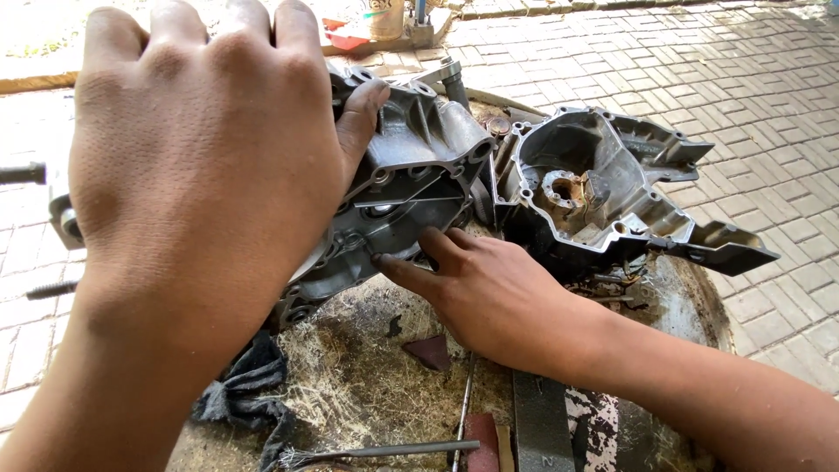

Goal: Inspecting and cleaning the internal components of a motorcycle engine crankcase

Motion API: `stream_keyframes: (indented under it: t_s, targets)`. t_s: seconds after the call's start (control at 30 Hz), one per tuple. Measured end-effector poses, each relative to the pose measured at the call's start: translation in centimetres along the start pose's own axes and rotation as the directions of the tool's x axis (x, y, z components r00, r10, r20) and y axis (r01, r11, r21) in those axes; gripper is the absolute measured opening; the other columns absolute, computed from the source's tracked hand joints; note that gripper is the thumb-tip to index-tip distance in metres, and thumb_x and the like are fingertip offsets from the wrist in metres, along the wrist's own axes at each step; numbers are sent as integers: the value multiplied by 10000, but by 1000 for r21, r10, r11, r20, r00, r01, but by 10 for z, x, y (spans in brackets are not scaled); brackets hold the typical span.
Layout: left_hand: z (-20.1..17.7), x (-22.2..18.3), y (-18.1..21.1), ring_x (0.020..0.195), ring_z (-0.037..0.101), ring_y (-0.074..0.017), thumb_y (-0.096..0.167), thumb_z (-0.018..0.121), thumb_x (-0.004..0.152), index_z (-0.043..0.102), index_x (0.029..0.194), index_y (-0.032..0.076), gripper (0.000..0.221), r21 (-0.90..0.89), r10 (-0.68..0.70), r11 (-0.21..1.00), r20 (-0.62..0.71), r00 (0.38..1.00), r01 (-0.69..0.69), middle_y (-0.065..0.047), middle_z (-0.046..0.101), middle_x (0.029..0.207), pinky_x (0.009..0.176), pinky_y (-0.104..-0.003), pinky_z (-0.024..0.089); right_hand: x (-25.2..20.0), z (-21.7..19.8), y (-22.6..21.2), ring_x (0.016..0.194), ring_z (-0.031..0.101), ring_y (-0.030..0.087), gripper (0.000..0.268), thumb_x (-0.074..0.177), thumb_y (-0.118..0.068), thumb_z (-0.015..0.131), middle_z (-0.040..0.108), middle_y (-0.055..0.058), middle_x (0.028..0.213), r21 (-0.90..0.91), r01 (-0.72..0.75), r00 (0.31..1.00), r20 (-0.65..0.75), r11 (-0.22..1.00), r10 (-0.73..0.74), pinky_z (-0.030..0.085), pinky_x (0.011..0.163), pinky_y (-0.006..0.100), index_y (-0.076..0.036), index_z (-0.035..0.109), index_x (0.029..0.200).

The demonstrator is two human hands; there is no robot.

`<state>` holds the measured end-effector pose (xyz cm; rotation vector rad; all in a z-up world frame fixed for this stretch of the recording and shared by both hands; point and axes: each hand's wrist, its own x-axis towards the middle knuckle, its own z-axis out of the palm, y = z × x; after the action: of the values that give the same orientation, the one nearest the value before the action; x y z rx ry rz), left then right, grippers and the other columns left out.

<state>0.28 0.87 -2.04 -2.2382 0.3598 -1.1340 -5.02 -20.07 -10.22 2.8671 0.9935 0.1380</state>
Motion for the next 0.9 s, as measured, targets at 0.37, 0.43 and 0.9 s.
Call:
stream_keyframes:
  t_s: [0.37, 0.43, 0.9]
  targets:
    - [2, -1, 0, 922, 720, -172, 897, 345, 1282, 675, 1260, 290, 691, -10, -2, 1000, -32, 999, 2, 94, 709, 944, 867, -326, 480, 0, 2, 3, 953, 648, 388, 671, 914, -425, 608, 541, 218, 1309, 41, -16, 1000, -22, 999, 17, 579, 587, 503, -197, 491, 1534]
    - [2, -1, 0, 932, 717, -170, 896, 331, 1285, 680, 1289, 284, 705, -6, 4, 1000, -34, 999, -4, 96, 711, 973, 872, -328, 480, 1, -1, 2, 1004, 648, 390, 600, 946, -193, 530, 503, 238, 1415, 54, -44, 999, 18, 998, 43, 592, 571, 502, -196, 479, 1543]
    - [0, 0, 0, 949, 718, -174, 886, 288, 1299, 682, 1313, 253, 746, 4, 7, 1000, -21, 1000, -7, 76, 718, 1018, 869, -325, 490, 7, -17, -4, 965, 675, 411, 799, 896, -74, 465, 154, 264, 1667, 74, -178, 960, 232, 981, 157, 625, 518, 469, -360, 278, 1617]
